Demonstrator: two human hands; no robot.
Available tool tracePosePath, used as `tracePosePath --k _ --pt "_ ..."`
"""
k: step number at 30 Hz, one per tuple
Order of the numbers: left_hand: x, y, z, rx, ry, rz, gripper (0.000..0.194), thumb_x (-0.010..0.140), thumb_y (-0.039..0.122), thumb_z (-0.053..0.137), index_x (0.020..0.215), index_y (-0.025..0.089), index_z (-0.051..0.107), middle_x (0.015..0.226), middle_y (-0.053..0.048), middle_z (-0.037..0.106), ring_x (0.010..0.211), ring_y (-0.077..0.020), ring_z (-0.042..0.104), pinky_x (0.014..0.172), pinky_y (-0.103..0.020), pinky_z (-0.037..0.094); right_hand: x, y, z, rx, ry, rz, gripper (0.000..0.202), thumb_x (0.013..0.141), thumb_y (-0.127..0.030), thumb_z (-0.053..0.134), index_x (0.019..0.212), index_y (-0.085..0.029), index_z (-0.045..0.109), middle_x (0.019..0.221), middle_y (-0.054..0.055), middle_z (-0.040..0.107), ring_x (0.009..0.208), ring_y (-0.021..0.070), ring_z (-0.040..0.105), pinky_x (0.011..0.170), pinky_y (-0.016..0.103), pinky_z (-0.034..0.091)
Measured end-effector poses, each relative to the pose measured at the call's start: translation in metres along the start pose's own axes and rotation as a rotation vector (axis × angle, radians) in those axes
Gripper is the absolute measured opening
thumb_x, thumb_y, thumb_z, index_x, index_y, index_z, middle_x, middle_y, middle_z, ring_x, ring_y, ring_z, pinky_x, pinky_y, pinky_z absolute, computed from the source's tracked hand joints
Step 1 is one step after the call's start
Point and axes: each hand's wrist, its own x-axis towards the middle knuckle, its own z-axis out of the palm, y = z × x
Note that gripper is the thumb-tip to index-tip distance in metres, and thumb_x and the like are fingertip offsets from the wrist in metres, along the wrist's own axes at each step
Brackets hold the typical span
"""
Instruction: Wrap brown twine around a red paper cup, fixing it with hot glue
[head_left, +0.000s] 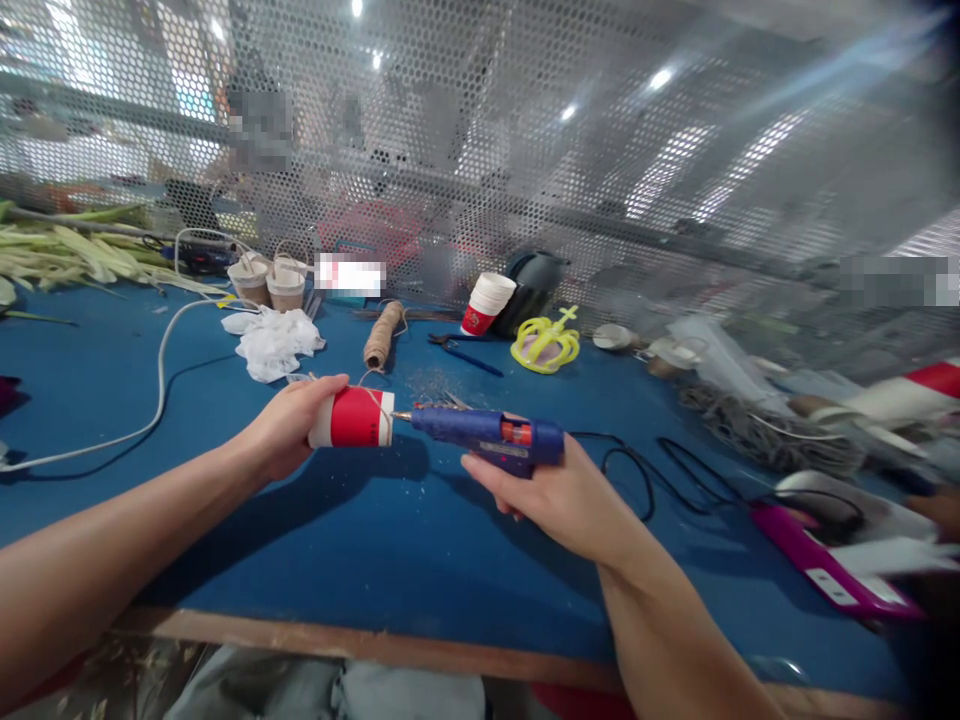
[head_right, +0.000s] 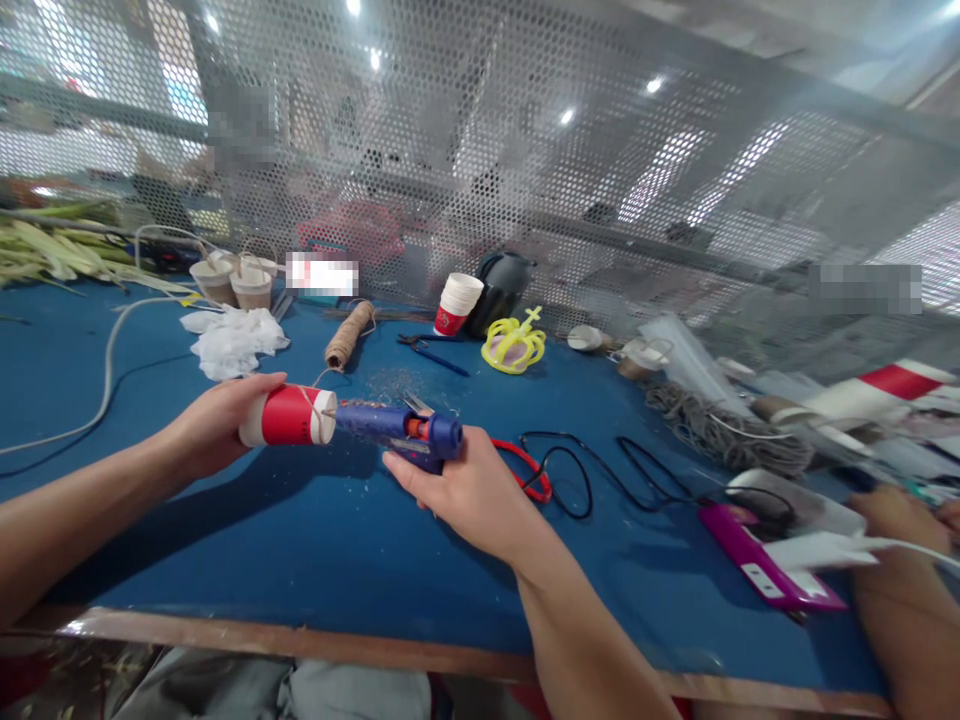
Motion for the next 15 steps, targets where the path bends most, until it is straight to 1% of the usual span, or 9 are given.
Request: tracePosePath --k 5,11,15 --pt "-0.001 0.0003 0.0004 0.011 -0.004 0.004 0.016 0.071 0.027 0.056 0.067 0.012 0.057 0.052 0.0 0.059 0.042 -0.009 0.052 0.041 -0.018 0.039 -0.0009 0.0008 0.0005 0.002 -0.023 0.001 0.016 0.071 -0.032 0.058 0.07 -0.017 0.052 0.041 -0.006 0.048 0.035 0.0062 0.043 0.035 0.018 0.035" --pt "-0.0025 0.0008 0.0012 0.012 -0.011 -0.001 0.016 0.07 0.027 0.057 0.065 0.012 0.057 0.051 0.0 0.059 0.042 -0.0092 0.052 0.041 -0.019 0.038 -0.0014 -0.0015 -0.0007 0.012 -0.004 0.004 0.015 0.071 -0.029 0.058 0.065 -0.018 0.05 0.041 -0.006 0.048 0.035 0.0061 0.043 0.037 0.018 0.037" --pt "-0.0045 0.0015 0.0027 0.012 -0.025 -0.001 0.018 0.07 0.028 0.057 0.066 0.011 0.06 0.053 -0.002 0.061 0.044 -0.01 0.053 0.042 -0.019 0.039 -0.001 -0.0009 -0.0016 -0.008 0.003 0.002 0.015 0.072 -0.03 0.057 0.066 -0.018 0.05 0.041 -0.006 0.049 0.035 0.0062 0.044 0.038 0.017 0.037"
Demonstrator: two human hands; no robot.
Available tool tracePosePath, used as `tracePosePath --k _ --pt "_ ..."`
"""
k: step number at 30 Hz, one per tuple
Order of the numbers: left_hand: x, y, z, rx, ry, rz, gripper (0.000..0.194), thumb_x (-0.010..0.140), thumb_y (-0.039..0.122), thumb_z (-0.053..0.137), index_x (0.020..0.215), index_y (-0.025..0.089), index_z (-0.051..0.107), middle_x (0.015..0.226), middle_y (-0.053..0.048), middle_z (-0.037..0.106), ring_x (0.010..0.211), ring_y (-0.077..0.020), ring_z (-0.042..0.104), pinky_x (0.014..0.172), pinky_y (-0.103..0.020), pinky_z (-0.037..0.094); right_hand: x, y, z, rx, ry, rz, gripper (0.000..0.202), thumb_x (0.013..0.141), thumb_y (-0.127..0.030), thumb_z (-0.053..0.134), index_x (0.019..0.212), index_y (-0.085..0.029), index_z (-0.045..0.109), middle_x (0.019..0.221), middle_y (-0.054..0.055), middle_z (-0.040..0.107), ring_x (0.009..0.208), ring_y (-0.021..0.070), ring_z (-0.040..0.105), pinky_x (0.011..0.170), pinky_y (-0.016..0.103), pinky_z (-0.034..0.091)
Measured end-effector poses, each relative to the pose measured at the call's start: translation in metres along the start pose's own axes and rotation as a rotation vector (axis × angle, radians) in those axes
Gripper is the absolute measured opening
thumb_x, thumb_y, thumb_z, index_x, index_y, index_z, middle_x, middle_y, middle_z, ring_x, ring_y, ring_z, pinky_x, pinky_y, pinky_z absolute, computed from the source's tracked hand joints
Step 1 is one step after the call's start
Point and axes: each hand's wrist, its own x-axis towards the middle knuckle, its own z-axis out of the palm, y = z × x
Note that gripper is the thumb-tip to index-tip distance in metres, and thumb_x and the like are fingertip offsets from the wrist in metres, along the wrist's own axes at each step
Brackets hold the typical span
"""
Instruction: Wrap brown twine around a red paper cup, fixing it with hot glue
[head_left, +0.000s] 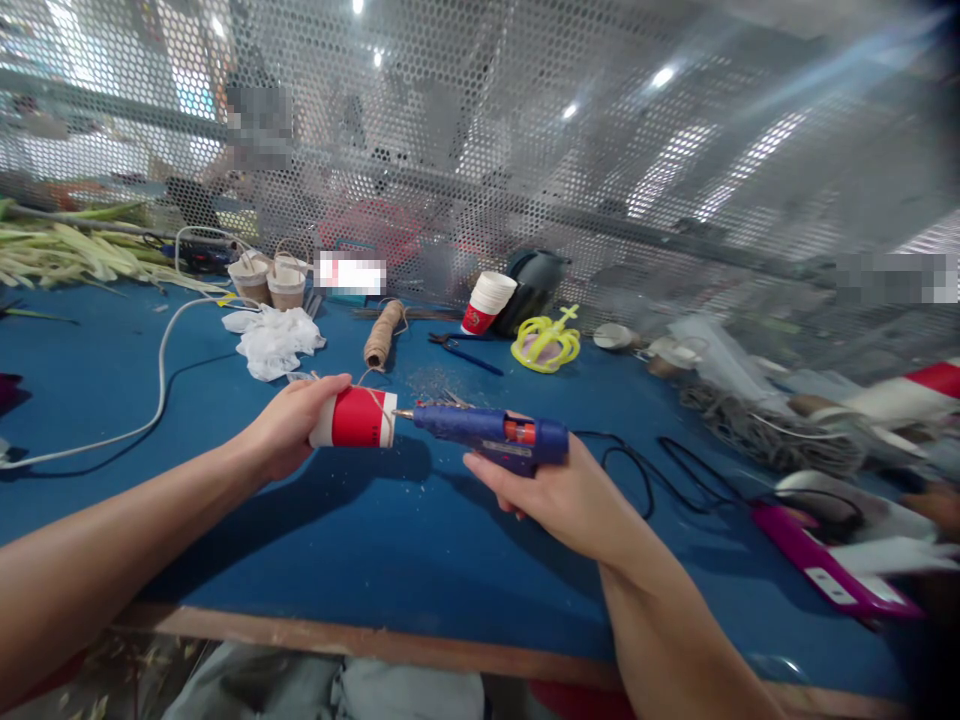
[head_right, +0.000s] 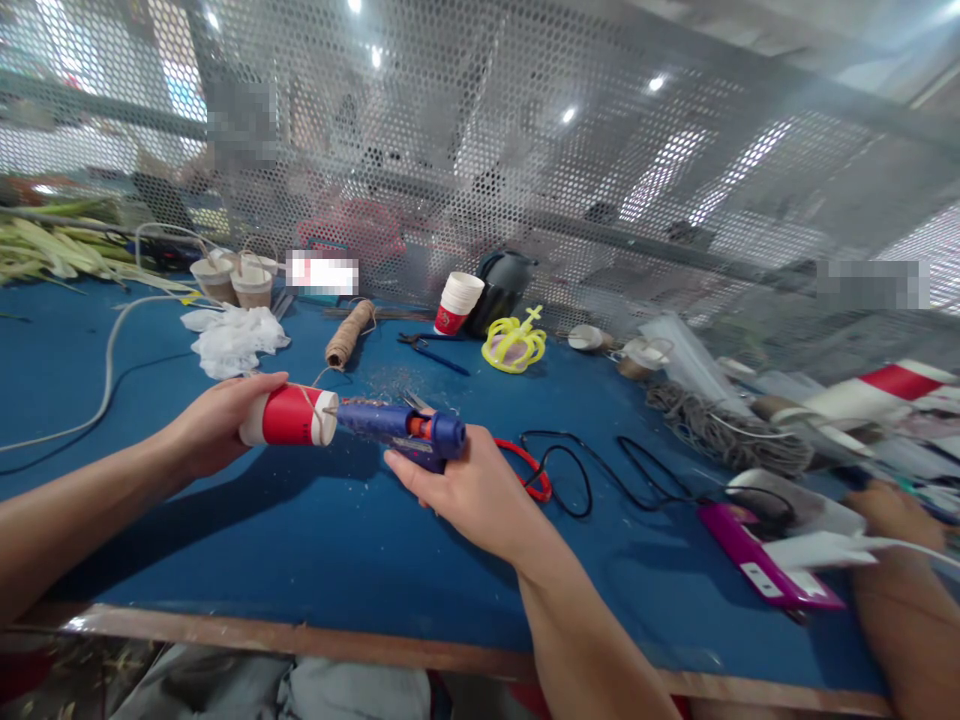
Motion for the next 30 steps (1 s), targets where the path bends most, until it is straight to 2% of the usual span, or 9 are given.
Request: tracePosePath --k 6,18,25,30 --pt "0.0001 -0.0002 -0.0003 -0.01 0.004 0.025 0.018 0.068 0.028 0.059 0.065 0.01 0.06 0.052 -0.001 0.061 0.043 -0.0097 0.052 0.042 -0.019 0.038 -0.0011 0.0036 -0.0005 -0.048 -0.027 0.025 0.02 0.072 -0.035 0.058 0.066 -0.017 0.052 0.04 -0.005 0.049 0.036 0.0067 0.044 0.038 0.018 0.037" --pt "-0.0073 -0.0014 0.0003 0.051 -0.12 0.061 0.025 0.071 0.033 0.057 0.07 0.01 0.066 0.055 -0.005 0.064 0.051 -0.0134 0.056 0.05 -0.02 0.041 -0.0001 0.005 -0.004 -0.065 0.001 0.02 0.024 0.073 -0.035 0.057 0.059 -0.017 0.051 0.039 -0.004 0.049 0.035 0.0073 0.045 0.04 0.019 0.039" --pt "-0.0072 0.0 -0.0001 0.058 -0.061 0.091 0.025 0.067 0.034 0.06 0.069 0.01 0.068 0.054 -0.006 0.064 0.049 -0.0138 0.054 0.049 -0.021 0.039 -0.0033 0.0043 -0.0051 -0.054 -0.038 -0.023 0.022 0.074 -0.035 0.057 0.061 -0.018 0.051 0.039 -0.005 0.049 0.035 0.0076 0.045 0.038 0.019 0.038" --pt "-0.008 -0.0005 -0.0001 0.068 -0.088 0.095 0.025 0.07 0.034 0.057 0.067 0.011 0.068 0.055 -0.006 0.065 0.05 -0.0136 0.055 0.05 -0.02 0.04 -0.0016 0.0065 -0.0058 -0.064 -0.013 0.014 0.029 0.074 -0.038 0.056 0.055 -0.017 0.049 0.04 -0.004 0.05 0.036 0.0072 0.045 0.039 0.019 0.038"
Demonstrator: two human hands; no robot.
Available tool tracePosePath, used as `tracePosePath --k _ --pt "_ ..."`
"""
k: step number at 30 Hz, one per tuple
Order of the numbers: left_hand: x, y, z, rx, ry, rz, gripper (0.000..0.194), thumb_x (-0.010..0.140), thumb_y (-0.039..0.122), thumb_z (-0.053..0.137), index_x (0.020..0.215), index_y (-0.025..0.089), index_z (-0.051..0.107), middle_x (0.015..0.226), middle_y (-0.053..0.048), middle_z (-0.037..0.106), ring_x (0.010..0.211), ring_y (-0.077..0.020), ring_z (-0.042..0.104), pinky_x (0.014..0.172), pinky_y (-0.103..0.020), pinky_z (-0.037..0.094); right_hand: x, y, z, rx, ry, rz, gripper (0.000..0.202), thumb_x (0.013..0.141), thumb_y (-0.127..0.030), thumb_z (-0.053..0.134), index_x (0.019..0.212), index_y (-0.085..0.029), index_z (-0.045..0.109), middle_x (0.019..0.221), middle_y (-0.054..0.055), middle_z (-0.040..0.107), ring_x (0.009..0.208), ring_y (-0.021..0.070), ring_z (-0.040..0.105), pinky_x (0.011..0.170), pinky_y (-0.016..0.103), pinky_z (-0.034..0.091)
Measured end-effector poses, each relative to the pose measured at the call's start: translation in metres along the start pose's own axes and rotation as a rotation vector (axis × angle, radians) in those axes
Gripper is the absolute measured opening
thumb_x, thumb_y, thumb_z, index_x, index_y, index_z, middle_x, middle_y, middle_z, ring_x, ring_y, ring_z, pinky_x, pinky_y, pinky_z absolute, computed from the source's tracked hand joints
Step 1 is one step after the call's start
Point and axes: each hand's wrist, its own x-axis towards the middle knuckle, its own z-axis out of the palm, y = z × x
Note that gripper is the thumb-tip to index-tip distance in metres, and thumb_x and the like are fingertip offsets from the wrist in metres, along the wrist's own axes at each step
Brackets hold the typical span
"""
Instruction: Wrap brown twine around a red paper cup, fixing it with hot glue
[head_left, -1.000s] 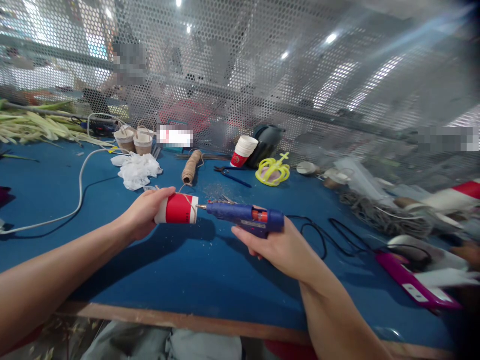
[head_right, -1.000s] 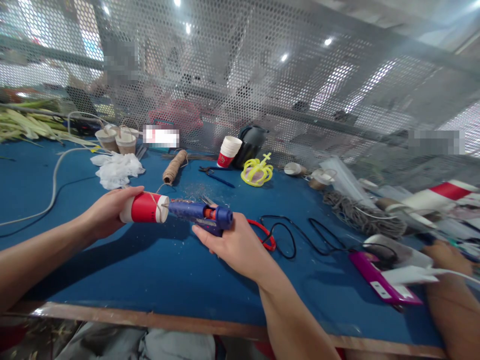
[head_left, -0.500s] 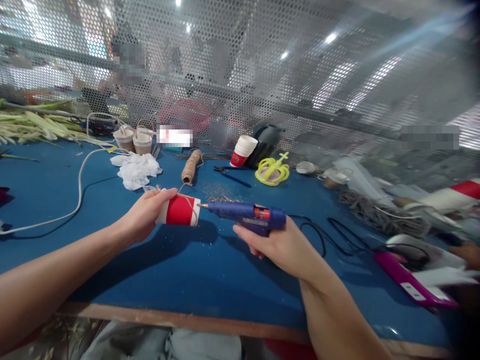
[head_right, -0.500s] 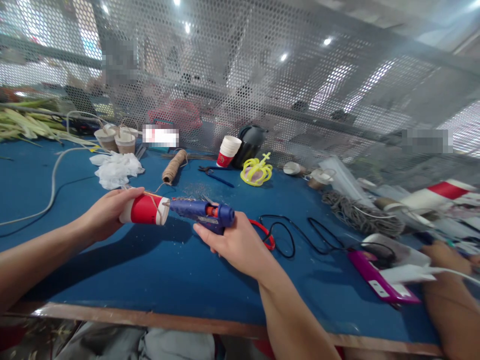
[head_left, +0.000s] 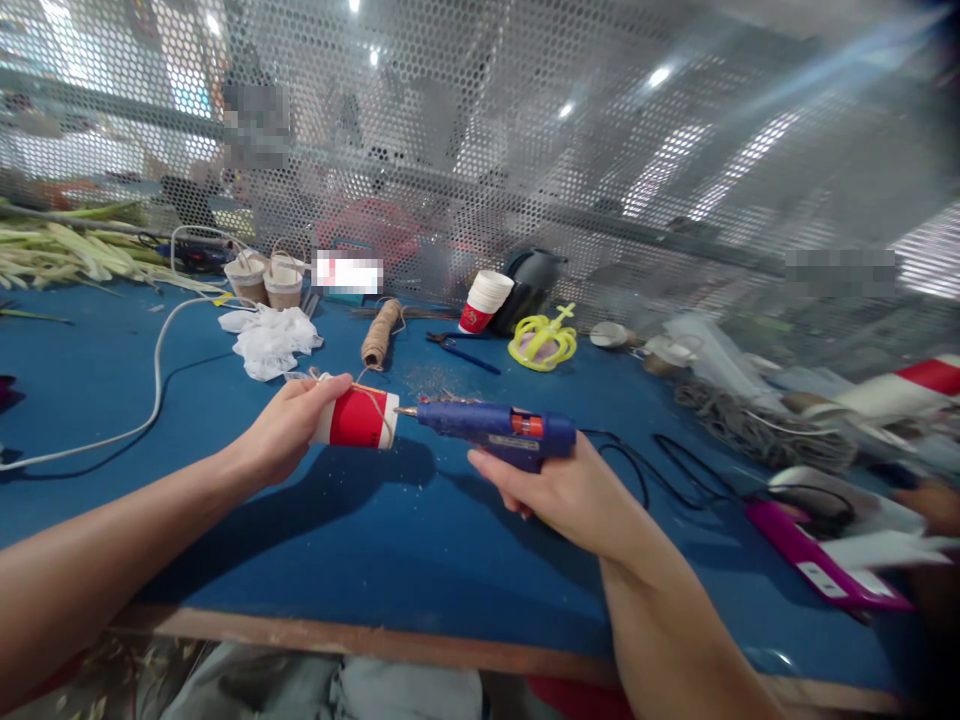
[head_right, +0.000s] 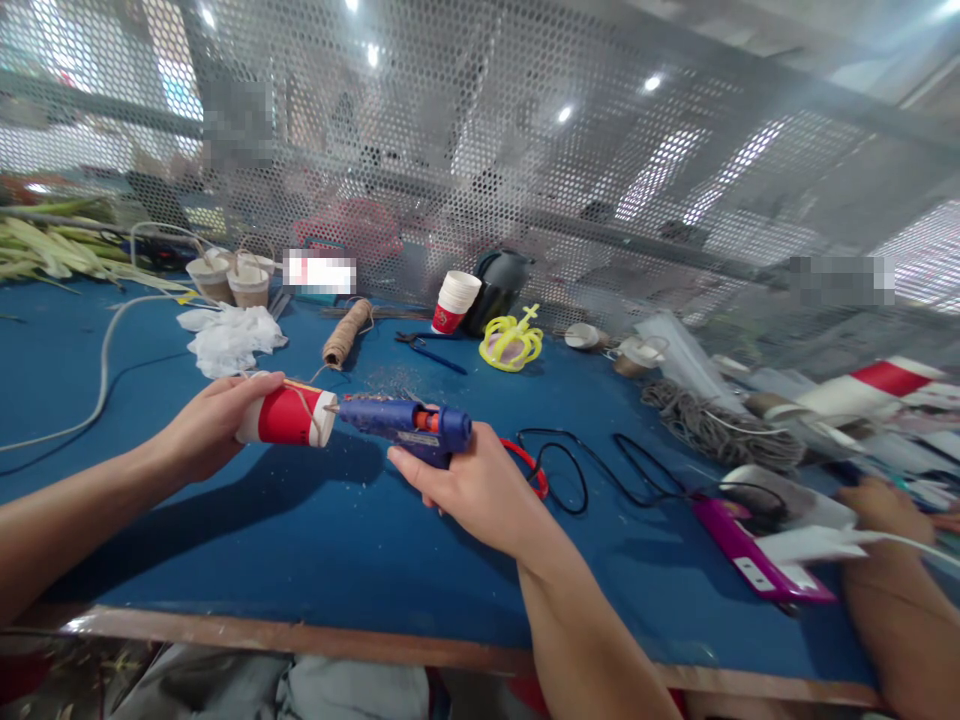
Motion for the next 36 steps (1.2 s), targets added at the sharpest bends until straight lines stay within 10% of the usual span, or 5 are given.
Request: tracePosePath --k 36 --pt "-0.0023 -0.0004 0.0005 0.017 -0.031 0.025 0.024 0.071 0.033 0.057 0.061 0.013 0.066 0.052 -0.005 0.064 0.048 -0.0124 0.054 0.048 -0.019 0.039 0.0029 0.0 -0.0039 0.104 -0.047 -0.022 0.026 0.075 -0.036 0.055 0.059 -0.016 0.054 0.039 -0.004 0.048 0.035 0.0066 0.044 0.038 0.018 0.04"
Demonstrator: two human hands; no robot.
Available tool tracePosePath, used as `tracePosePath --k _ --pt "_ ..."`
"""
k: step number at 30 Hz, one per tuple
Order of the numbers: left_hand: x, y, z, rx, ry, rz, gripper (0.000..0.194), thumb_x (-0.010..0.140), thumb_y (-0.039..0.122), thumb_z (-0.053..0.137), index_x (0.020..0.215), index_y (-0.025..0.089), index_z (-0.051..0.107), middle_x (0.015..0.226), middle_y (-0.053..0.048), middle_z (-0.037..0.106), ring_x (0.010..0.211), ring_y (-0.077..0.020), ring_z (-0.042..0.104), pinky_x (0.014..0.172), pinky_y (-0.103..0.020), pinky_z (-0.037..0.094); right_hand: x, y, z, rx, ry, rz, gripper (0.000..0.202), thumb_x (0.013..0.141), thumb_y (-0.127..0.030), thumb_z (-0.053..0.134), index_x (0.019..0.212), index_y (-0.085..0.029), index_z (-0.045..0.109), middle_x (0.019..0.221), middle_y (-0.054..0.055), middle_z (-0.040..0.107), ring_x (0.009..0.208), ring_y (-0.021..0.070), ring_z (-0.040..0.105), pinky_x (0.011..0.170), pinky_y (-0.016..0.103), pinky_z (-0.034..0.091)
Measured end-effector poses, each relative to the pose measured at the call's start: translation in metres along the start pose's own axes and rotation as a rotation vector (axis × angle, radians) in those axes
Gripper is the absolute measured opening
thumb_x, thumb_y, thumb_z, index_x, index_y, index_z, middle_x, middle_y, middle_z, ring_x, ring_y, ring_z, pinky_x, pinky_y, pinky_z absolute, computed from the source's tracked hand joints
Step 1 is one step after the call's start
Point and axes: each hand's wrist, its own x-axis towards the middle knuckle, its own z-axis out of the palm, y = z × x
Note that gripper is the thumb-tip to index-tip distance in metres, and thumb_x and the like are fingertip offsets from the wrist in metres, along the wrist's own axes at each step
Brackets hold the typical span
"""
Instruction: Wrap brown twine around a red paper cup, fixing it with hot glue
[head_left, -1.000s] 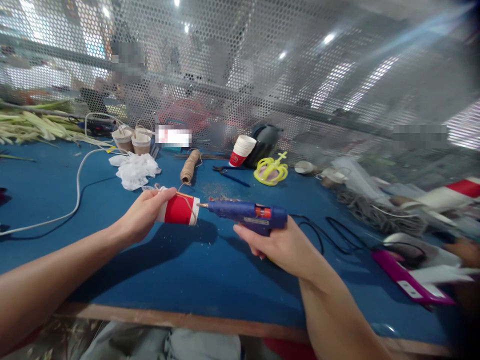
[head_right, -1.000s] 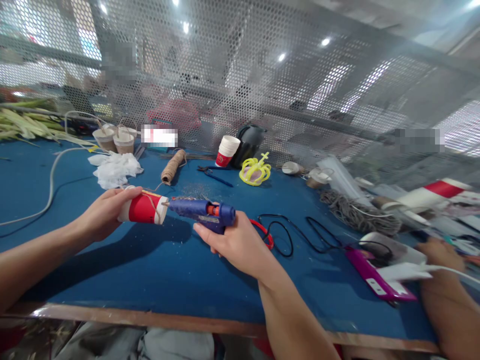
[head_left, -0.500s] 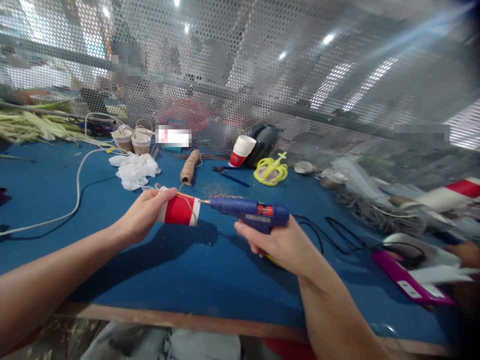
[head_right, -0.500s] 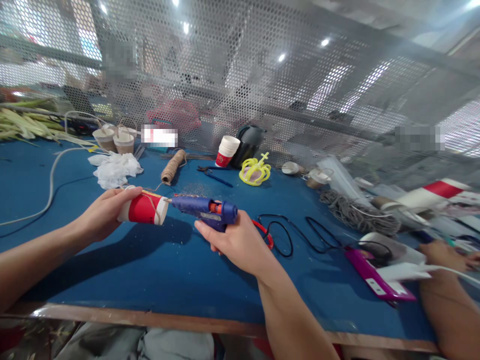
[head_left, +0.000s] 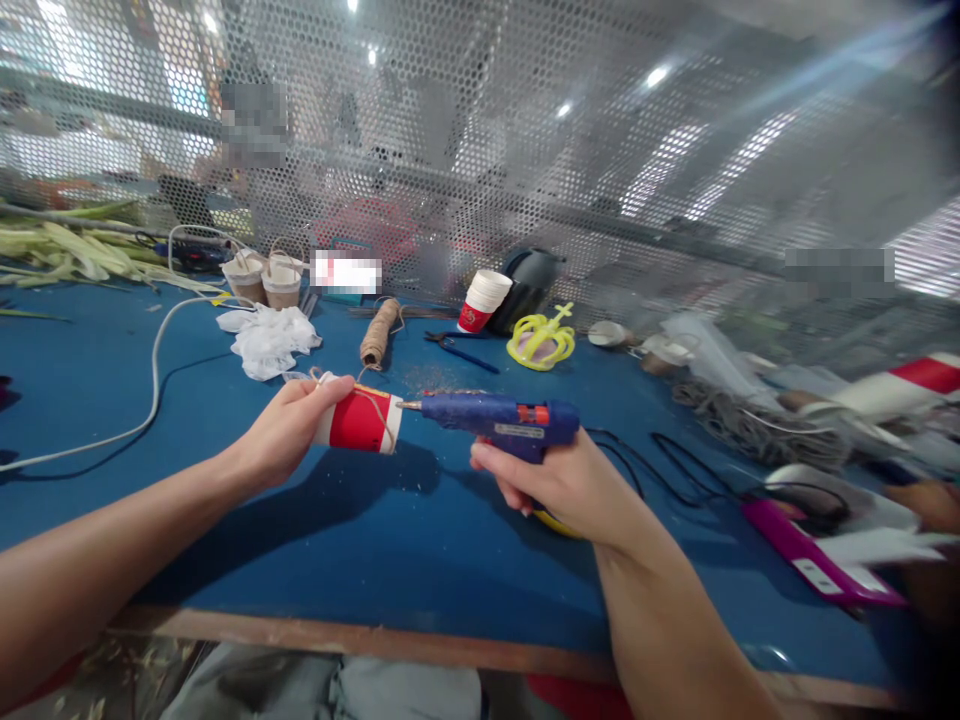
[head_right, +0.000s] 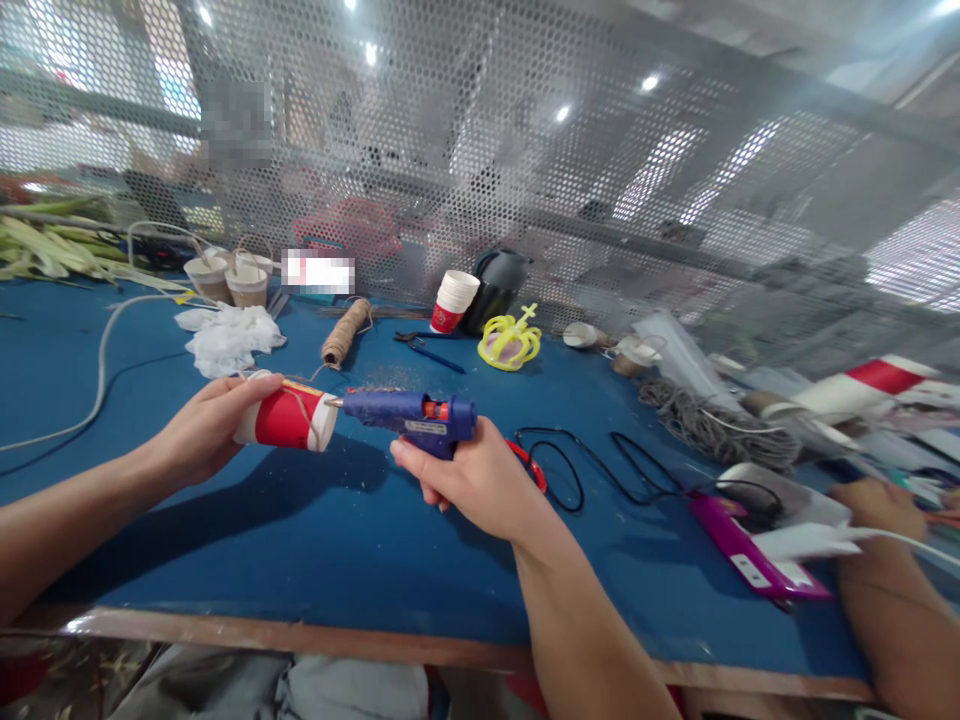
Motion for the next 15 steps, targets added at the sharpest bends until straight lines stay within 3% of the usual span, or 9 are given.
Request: tracePosePath --k 15 --pt "0.0022 0.0003 -0.0007 -0.1 0.038 -0.041 0.021 0.069 0.031 0.06 0.068 0.011 0.066 0.058 -0.004 0.063 0.05 -0.0113 0.052 0.048 -0.02 0.038 -0.0036 -0.0017 0.001 -0.022 -0.048 -0.021 0.024 0.075 -0.034 0.055 0.06 -0.016 0.056 0.04 -0.004 0.049 0.037 0.0067 0.046 0.04 0.019 0.041"
